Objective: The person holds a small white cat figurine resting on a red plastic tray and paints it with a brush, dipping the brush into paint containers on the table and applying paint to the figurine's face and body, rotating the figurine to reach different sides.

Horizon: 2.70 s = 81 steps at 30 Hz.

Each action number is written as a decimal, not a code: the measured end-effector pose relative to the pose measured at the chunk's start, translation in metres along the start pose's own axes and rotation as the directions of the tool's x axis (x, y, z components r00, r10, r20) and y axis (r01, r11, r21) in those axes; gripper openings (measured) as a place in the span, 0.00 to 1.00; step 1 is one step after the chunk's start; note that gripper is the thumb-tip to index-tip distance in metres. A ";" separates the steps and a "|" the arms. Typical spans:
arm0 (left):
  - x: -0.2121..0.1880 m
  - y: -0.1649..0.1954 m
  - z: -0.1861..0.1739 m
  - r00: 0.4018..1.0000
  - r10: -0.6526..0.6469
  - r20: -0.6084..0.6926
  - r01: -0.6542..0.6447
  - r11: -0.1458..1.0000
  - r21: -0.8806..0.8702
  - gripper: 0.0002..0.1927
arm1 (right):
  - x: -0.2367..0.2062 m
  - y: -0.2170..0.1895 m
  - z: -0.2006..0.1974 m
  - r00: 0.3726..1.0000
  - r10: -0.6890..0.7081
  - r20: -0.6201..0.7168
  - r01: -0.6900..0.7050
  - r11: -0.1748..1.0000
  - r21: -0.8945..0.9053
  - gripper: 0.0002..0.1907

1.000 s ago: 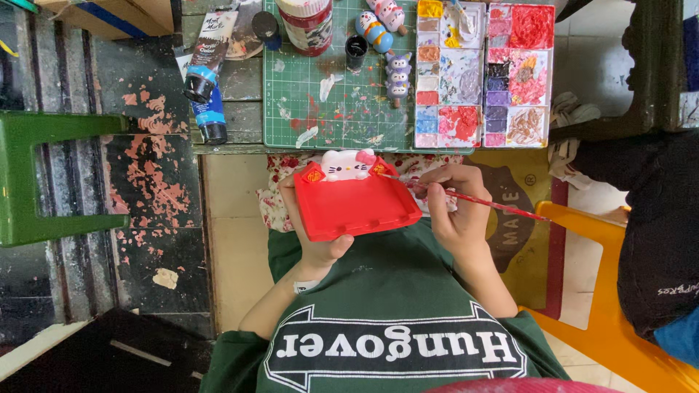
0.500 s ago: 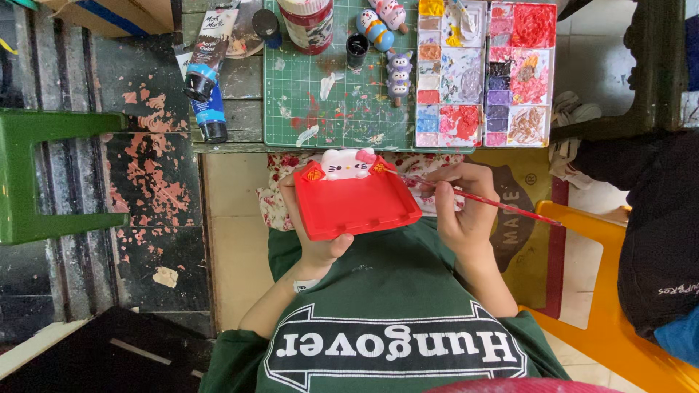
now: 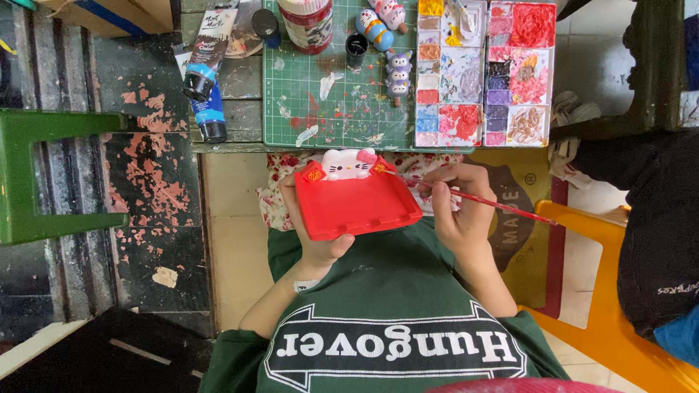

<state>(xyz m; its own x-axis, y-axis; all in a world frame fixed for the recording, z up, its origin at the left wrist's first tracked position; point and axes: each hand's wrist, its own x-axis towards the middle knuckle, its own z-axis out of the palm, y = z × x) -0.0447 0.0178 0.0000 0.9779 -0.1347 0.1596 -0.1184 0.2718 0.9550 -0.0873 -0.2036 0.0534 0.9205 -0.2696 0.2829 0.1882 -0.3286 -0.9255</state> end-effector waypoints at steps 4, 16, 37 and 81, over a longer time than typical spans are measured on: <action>-0.001 -0.003 -0.001 1.000 0.003 -0.005 -0.003 1.000 -0.010 0.56 | -0.001 -0.001 -0.001 1.000 -0.009 -0.016 0.009 1.000 -0.003 0.07; -0.003 -0.011 -0.003 0.999 0.051 -0.014 -0.050 0.994 0.094 0.57 | 0.000 0.000 0.004 1.000 -0.002 0.007 0.002 0.999 0.036 0.06; -0.002 -0.006 -0.002 1.000 0.020 -0.013 -0.020 0.999 0.043 0.57 | 0.002 -0.002 0.003 0.999 0.031 -0.011 -0.030 0.993 0.118 0.07; -0.012 -0.046 -0.023 0.982 -0.164 -0.098 0.086 0.836 -0.542 0.45 | 0.206 0.062 -0.017 0.977 -0.192 -0.097 0.110 0.835 -0.539 0.03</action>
<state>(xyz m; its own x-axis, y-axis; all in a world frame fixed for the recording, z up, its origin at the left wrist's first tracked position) -0.0472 0.0292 -0.0521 0.9962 -0.0831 -0.0248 0.0780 0.7323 0.6765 0.1081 -0.2952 0.0583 0.8297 -0.2883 0.4780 0.0739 -0.7920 -0.6060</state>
